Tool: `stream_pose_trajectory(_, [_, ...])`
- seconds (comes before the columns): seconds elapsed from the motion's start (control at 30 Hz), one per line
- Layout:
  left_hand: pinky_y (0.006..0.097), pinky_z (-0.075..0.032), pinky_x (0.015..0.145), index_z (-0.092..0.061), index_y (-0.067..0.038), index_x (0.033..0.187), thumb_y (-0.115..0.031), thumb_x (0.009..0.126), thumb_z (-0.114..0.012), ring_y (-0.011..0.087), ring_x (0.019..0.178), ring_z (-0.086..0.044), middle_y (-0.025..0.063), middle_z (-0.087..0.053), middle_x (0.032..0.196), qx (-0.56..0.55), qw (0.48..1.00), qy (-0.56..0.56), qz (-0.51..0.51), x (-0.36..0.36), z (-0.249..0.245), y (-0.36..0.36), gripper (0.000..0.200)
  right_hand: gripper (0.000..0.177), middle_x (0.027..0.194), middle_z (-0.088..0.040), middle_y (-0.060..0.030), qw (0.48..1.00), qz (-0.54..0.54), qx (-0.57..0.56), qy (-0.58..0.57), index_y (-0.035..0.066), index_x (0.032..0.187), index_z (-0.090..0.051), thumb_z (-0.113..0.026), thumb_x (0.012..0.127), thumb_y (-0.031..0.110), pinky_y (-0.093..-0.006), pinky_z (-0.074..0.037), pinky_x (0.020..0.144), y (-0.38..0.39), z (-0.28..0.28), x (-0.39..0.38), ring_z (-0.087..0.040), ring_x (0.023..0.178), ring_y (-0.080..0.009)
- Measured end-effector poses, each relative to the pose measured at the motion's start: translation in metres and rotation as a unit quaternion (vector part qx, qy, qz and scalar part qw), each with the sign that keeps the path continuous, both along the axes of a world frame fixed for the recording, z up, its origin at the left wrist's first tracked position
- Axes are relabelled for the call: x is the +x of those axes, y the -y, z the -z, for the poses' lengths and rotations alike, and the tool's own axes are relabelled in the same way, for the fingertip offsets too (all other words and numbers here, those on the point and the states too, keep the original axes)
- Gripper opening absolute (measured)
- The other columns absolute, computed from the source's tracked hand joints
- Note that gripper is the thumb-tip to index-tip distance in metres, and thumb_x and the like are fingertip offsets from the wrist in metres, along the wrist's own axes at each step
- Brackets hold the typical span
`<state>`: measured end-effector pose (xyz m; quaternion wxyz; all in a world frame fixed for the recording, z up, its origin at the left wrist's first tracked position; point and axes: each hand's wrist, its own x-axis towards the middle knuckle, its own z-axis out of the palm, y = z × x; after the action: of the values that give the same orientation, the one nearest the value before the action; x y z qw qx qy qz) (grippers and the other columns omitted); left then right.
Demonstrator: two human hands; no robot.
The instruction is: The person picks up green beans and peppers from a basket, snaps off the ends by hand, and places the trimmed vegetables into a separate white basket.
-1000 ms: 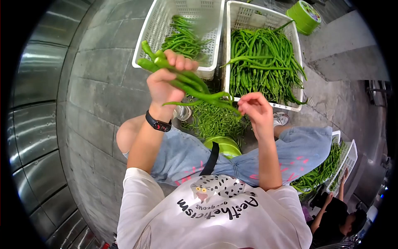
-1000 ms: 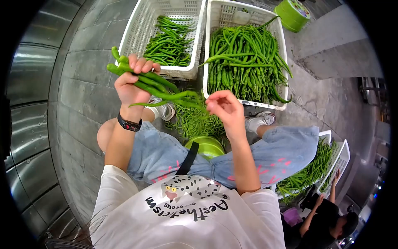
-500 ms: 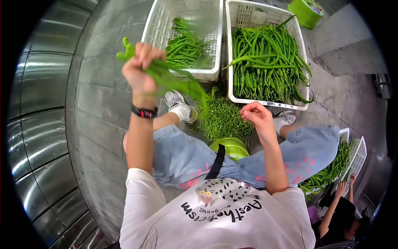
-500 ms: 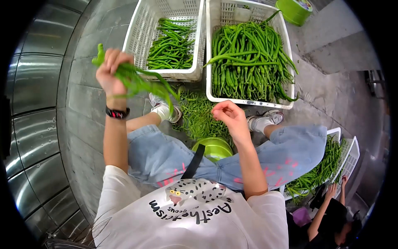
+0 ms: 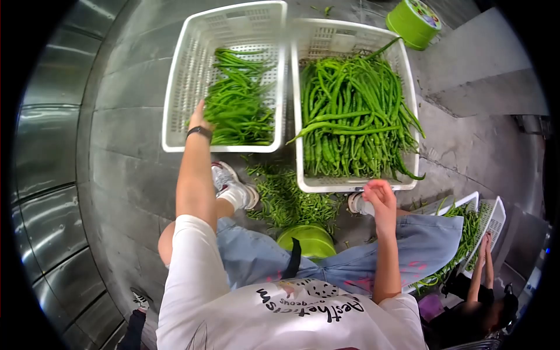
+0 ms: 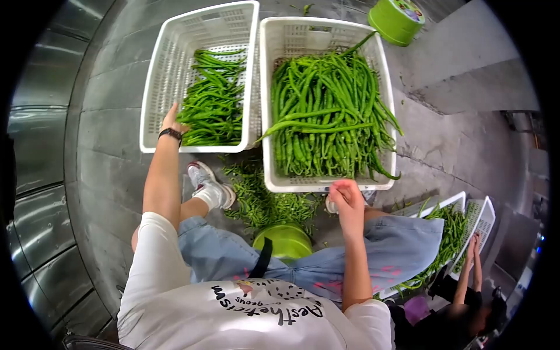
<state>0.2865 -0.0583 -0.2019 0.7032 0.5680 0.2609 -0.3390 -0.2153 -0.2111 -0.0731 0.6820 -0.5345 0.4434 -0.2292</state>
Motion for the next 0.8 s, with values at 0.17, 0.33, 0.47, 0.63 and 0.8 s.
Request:
stream_pose_trajectory(0.17, [0.0414,-0.03,0.101,-0.036,0.002,0.133,-0.033,0.083,-0.06,0.0305,0.123,-0.041,0.0189,-0.041,0.135,0.241,0.941,0.213,0.104,0.04,0.068,-0.023,0.066,0.03,0.1,-0.053,-0.0148,0.79,-0.097,-0.551,-0.251,0.003,0.1,-0.056,-0.059,0.07,-0.004,-0.0379,-0.043,0.083,0.058,0.001,0.065,-0.049,0.095,-0.0318])
stream_pose_trajectory(0.33, [0.0317,-0.044,0.085,-0.052,0.001,0.118,-0.017,0.08,-0.063,0.0243,0.102,-0.056,0.0153,-0.053,0.12,0.149,0.869,0.415,0.224,-0.058,-0.036,0.057,0.044,0.046,0.099,-0.057,-0.011,0.566,-0.303,-0.699,-0.315,0.003,0.116,-0.052,-0.058,0.07,0.005,-0.0392,-0.036,0.086,0.091,0.063,0.112,-0.05,0.099,-0.0259])
stream_pose_trajectory(0.47, [0.027,-0.045,0.075,-0.052,-0.004,0.115,-0.014,0.084,-0.06,0.0165,0.09,-0.056,0.0091,-0.058,0.103,0.049,0.851,0.419,0.313,-0.127,-0.093,0.081,0.034,0.043,0.07,-0.061,-0.0071,0.52,-0.34,-0.721,-0.307,0.003,0.115,-0.052,-0.055,0.073,0.007,-0.0378,-0.037,0.08,0.112,0.049,0.124,-0.054,0.085,-0.0239])
stream_pose_trajectory(0.63, [0.0269,-0.045,0.077,-0.051,-0.006,0.111,-0.01,0.085,-0.057,0.0135,0.089,-0.054,0.0068,-0.056,0.106,-0.006,0.892,0.336,0.301,-0.179,-0.114,0.076,0.028,0.022,0.075,-0.06,-0.0076,0.489,-0.354,-0.705,-0.373,0.01,0.095,-0.061,-0.056,0.074,0.011,-0.037,-0.038,0.076,0.125,0.063,0.141,-0.054,0.085,-0.0239])
stream_pose_trajectory(0.8, [0.0341,-0.047,0.077,-0.049,-0.007,0.102,-0.007,0.084,-0.052,0.0153,0.087,-0.051,0.0042,-0.05,0.098,-0.054,0.98,0.16,0.106,-0.227,-0.123,0.041,0.018,0.025,0.094,-0.047,-0.012,0.588,-0.274,-0.687,-0.326,0.005,0.086,-0.056,-0.067,0.064,0.009,-0.0366,-0.053,0.064,0.131,0.023,0.138,-0.055,0.088,-0.028])
